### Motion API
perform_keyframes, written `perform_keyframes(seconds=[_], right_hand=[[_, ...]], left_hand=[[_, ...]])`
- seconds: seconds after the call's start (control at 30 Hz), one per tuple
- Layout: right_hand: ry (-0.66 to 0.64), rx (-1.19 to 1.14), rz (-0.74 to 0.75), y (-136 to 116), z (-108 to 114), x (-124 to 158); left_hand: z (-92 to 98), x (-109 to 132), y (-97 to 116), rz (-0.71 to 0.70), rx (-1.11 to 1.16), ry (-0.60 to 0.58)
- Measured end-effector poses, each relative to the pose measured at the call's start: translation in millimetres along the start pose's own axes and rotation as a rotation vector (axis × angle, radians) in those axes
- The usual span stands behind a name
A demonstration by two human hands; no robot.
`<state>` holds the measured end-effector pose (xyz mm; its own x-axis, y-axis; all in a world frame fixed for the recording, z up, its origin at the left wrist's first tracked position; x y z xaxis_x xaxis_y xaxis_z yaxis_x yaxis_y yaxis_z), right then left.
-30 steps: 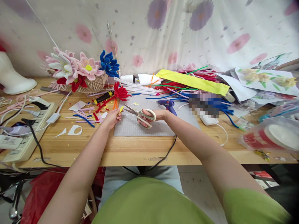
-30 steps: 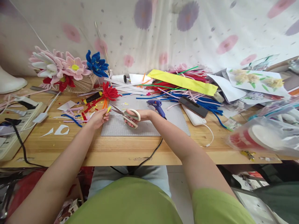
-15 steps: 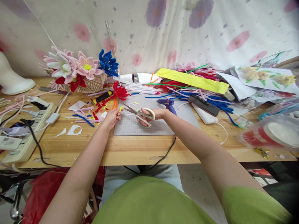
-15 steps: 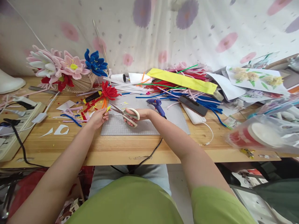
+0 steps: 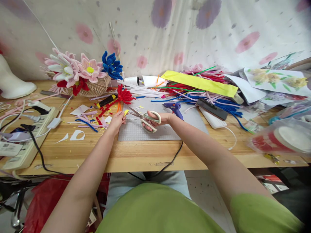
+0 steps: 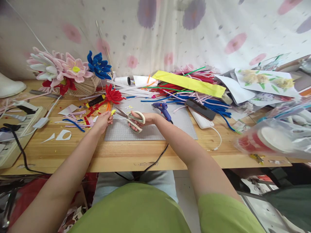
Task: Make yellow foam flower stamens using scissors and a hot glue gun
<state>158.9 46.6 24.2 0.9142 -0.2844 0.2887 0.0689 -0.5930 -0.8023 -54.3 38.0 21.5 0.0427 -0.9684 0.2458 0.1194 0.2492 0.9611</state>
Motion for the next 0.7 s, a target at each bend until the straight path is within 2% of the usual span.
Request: perform_keyframes(seconds=[0.13,0.3,0.7], right_hand=[[-0.017,-0.090,0.019,2,-3,-3],[-0.022,-0.172,0.066,4,-9,-9],[0.037,-0.189,0.102,3,-12,-12]], left_hand=[[-4.4,2,3,-0.103,-0.038,0.049],[-9.5,3,5,-0.165,-0.019,0.017],[-10.8,4,3,-0.202,-0.051,0.076]])
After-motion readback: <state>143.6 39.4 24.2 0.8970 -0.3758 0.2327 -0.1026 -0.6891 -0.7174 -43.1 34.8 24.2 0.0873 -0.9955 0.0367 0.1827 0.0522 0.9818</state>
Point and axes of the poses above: each hand's wrist, its own x-axis away from the middle knuckle, its own z-axis out of the back of the hand, y = z × x, the point moved 2 cm from there along -x, towards the middle knuckle, and after that the axes turned 13 degrees about -x, right-handed, at the moved point
